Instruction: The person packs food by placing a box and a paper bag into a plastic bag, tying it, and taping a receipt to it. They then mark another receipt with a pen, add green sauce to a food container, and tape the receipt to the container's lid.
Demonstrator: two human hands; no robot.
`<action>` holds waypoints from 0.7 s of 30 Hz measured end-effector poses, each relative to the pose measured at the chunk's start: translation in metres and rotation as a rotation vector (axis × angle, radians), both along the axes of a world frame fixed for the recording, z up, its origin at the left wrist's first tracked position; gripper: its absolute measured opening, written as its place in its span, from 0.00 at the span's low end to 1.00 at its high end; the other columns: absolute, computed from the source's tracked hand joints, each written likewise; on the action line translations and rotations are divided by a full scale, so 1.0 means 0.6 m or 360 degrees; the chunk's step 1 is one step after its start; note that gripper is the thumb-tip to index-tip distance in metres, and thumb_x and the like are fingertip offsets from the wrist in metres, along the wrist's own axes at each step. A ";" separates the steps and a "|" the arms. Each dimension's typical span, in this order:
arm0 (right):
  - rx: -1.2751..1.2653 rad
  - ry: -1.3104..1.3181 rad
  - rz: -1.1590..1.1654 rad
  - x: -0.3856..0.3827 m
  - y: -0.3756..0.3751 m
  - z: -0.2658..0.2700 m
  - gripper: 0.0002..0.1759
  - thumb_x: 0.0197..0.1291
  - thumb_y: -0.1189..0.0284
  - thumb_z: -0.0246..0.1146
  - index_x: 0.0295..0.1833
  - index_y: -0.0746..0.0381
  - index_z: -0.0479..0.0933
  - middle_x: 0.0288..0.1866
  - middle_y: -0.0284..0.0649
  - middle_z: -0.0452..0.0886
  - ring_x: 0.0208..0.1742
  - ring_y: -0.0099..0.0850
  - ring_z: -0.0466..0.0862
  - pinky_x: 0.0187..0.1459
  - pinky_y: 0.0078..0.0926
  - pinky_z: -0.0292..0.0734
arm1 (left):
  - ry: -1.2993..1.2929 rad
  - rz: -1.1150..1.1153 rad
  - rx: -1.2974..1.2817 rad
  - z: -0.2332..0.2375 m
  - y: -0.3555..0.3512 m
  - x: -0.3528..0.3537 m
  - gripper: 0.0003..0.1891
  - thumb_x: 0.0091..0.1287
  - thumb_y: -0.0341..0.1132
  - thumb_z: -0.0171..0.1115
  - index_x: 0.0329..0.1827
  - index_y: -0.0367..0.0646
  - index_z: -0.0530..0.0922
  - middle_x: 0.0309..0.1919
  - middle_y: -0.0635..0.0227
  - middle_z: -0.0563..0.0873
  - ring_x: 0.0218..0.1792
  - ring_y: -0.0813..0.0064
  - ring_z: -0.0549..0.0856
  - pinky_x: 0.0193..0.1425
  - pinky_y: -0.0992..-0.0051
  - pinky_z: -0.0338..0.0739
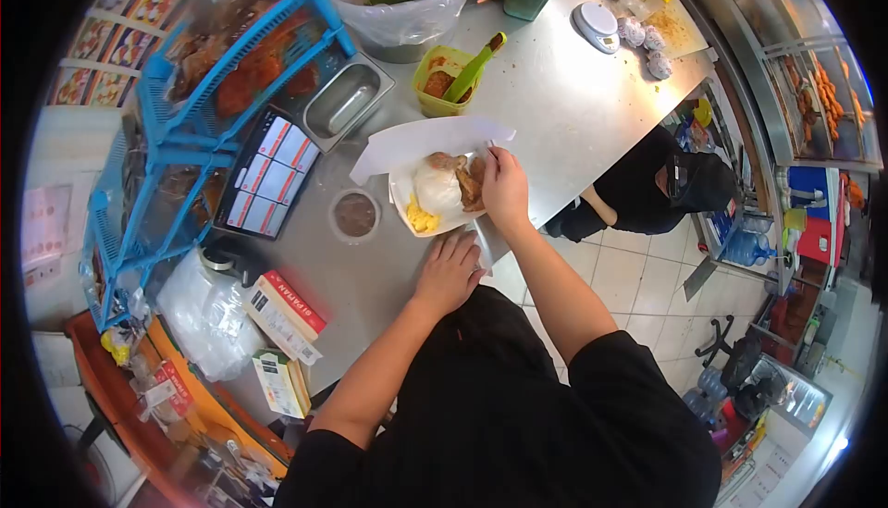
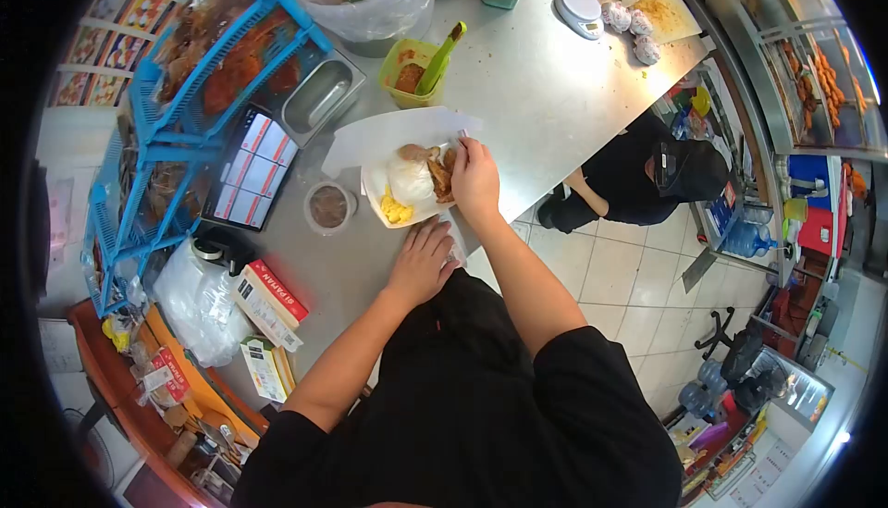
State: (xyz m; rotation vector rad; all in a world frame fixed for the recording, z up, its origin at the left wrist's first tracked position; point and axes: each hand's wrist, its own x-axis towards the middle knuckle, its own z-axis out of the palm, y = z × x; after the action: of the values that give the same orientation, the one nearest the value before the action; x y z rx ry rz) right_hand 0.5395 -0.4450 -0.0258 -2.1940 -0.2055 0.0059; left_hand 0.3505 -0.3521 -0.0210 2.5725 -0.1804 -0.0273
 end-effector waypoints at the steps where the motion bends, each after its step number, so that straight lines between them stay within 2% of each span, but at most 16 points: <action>1: 0.0078 0.0019 -0.0022 -0.004 0.002 -0.001 0.16 0.78 0.69 0.60 0.62 0.67 0.82 0.54 0.57 0.88 0.50 0.55 0.89 0.56 0.45 0.84 | -0.0039 -0.0059 0.0020 -0.002 0.007 0.000 0.20 0.71 0.42 0.69 0.60 0.39 0.81 0.73 0.56 0.77 0.80 0.52 0.70 0.83 0.48 0.64; 4: 0.0313 0.0015 -0.0268 -0.050 -0.051 0.015 0.18 0.77 0.67 0.62 0.64 0.67 0.81 0.55 0.57 0.88 0.50 0.51 0.89 0.56 0.44 0.83 | 0.0003 -0.0096 -0.0005 0.006 0.020 -0.011 0.20 0.70 0.39 0.70 0.60 0.38 0.82 0.72 0.55 0.79 0.78 0.51 0.72 0.81 0.46 0.66; 5: 0.0200 -0.0046 -0.0337 -0.083 -0.086 0.032 0.19 0.76 0.67 0.64 0.64 0.67 0.81 0.55 0.54 0.89 0.49 0.48 0.89 0.53 0.42 0.83 | 0.0067 -0.0106 -0.0043 0.011 0.014 0.006 0.19 0.69 0.37 0.71 0.59 0.38 0.82 0.70 0.54 0.81 0.77 0.50 0.74 0.80 0.47 0.67; 7: 0.0180 -0.0189 -0.0253 -0.162 -0.180 0.040 0.17 0.71 0.73 0.67 0.62 0.64 0.82 0.50 0.52 0.89 0.48 0.48 0.89 0.50 0.41 0.84 | -0.0361 -0.0210 -0.0182 -0.001 0.026 0.002 0.17 0.68 0.34 0.70 0.58 0.37 0.83 0.63 0.50 0.85 0.69 0.47 0.80 0.74 0.46 0.73; 9: -0.0002 -0.0331 -0.0206 -0.271 -0.280 0.022 0.11 0.72 0.74 0.65 0.57 0.62 0.84 0.47 0.53 0.88 0.50 0.54 0.87 0.51 0.48 0.83 | -0.0518 -0.0257 -0.0298 0.041 0.049 -0.017 0.16 0.68 0.29 0.67 0.58 0.35 0.84 0.57 0.48 0.88 0.63 0.43 0.83 0.73 0.48 0.74; 10: -0.0088 -0.0081 -0.0214 -0.338 -0.328 0.056 0.11 0.73 0.73 0.64 0.57 0.61 0.84 0.47 0.54 0.88 0.51 0.55 0.87 0.53 0.49 0.83 | -0.0622 -0.0162 -0.0336 0.077 0.059 -0.031 0.14 0.70 0.29 0.65 0.57 0.36 0.84 0.56 0.49 0.88 0.62 0.43 0.84 0.72 0.48 0.74; 12: -0.0244 0.0316 -0.0311 -0.465 -0.410 0.077 0.12 0.77 0.65 0.60 0.57 0.57 0.84 0.48 0.52 0.88 0.51 0.54 0.87 0.52 0.49 0.83 | -0.0863 0.0110 -0.0081 0.163 0.097 -0.061 0.15 0.72 0.29 0.64 0.60 0.35 0.81 0.61 0.48 0.85 0.64 0.46 0.82 0.73 0.49 0.73; 13: -0.0304 0.0400 -0.0306 -0.528 -0.465 0.038 0.14 0.79 0.60 0.58 0.57 0.56 0.83 0.50 0.51 0.88 0.52 0.54 0.87 0.53 0.50 0.83 | -0.1019 0.0248 -0.0025 0.133 0.137 -0.064 0.16 0.72 0.29 0.64 0.61 0.35 0.80 0.62 0.47 0.83 0.65 0.47 0.81 0.73 0.50 0.73; 14: -0.0478 0.0671 -0.0443 -0.586 -0.502 0.010 0.15 0.79 0.58 0.57 0.57 0.54 0.83 0.51 0.50 0.89 0.54 0.54 0.88 0.53 0.53 0.83 | -0.1034 0.0371 0.0097 0.134 0.163 -0.060 0.17 0.73 0.30 0.64 0.63 0.36 0.81 0.61 0.49 0.84 0.65 0.48 0.81 0.73 0.50 0.73; 15: -0.0586 0.0911 -0.0518 -0.647 -0.550 -0.028 0.14 0.78 0.59 0.56 0.57 0.52 0.82 0.50 0.49 0.89 0.53 0.54 0.88 0.52 0.56 0.82 | -0.1048 0.0505 0.0199 0.129 0.180 -0.054 0.18 0.74 0.32 0.64 0.64 0.36 0.81 0.61 0.50 0.84 0.65 0.49 0.82 0.73 0.50 0.73; 16: -0.0657 0.1071 -0.0705 -0.720 -0.598 -0.087 0.15 0.79 0.61 0.54 0.58 0.53 0.82 0.53 0.49 0.90 0.56 0.54 0.88 0.55 0.55 0.83 | -0.0975 0.0417 0.0279 0.092 0.233 -0.055 0.24 0.71 0.35 0.69 0.68 0.34 0.77 0.61 0.47 0.83 0.65 0.46 0.81 0.73 0.49 0.73; 17: -0.0662 0.1232 -0.1117 -0.779 -0.637 -0.096 0.15 0.79 0.62 0.54 0.58 0.55 0.82 0.55 0.51 0.90 0.58 0.54 0.88 0.57 0.55 0.84 | -0.0897 0.0312 0.0362 0.066 0.250 -0.027 0.32 0.68 0.37 0.73 0.71 0.32 0.74 0.61 0.43 0.82 0.65 0.43 0.81 0.73 0.48 0.73; 18: -0.0636 0.1415 -0.1546 -0.846 -0.654 -0.102 0.16 0.79 0.64 0.53 0.59 0.57 0.82 0.57 0.52 0.90 0.59 0.54 0.89 0.59 0.54 0.84 | -0.0820 0.0186 0.0395 0.067 0.236 -0.010 0.31 0.68 0.37 0.73 0.71 0.32 0.74 0.61 0.43 0.82 0.65 0.43 0.81 0.73 0.48 0.73; 19: -0.0343 0.1404 -0.2274 -0.900 -0.660 -0.110 0.17 0.77 0.68 0.53 0.60 0.63 0.82 0.57 0.57 0.89 0.61 0.55 0.88 0.61 0.53 0.84 | -0.0781 0.0088 0.0395 0.077 0.204 0.001 0.31 0.68 0.38 0.73 0.71 0.32 0.74 0.61 0.43 0.82 0.65 0.43 0.81 0.73 0.48 0.73; 20: -0.0188 0.1264 -0.2777 -0.945 -0.659 -0.120 0.18 0.76 0.69 0.53 0.59 0.66 0.82 0.56 0.60 0.89 0.61 0.56 0.88 0.61 0.52 0.84 | -0.0765 -0.0001 0.0408 0.086 0.174 0.010 0.31 0.68 0.38 0.73 0.71 0.32 0.74 0.62 0.43 0.82 0.65 0.44 0.81 0.73 0.48 0.73; 21: -0.0100 0.1264 -0.2895 -0.969 -0.649 -0.124 0.18 0.76 0.69 0.53 0.59 0.66 0.82 0.56 0.60 0.89 0.61 0.56 0.88 0.61 0.52 0.84 | -0.0749 -0.0094 0.0429 0.089 0.150 0.029 0.31 0.68 0.38 0.73 0.71 0.33 0.75 0.62 0.43 0.82 0.65 0.44 0.81 0.73 0.48 0.73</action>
State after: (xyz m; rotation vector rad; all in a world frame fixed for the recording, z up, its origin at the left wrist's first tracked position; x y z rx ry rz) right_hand -0.0417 -0.8346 -0.1001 -1.5225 2.1409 -0.1243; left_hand 0.3679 -0.2622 0.0326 2.7998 -0.4544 0.5714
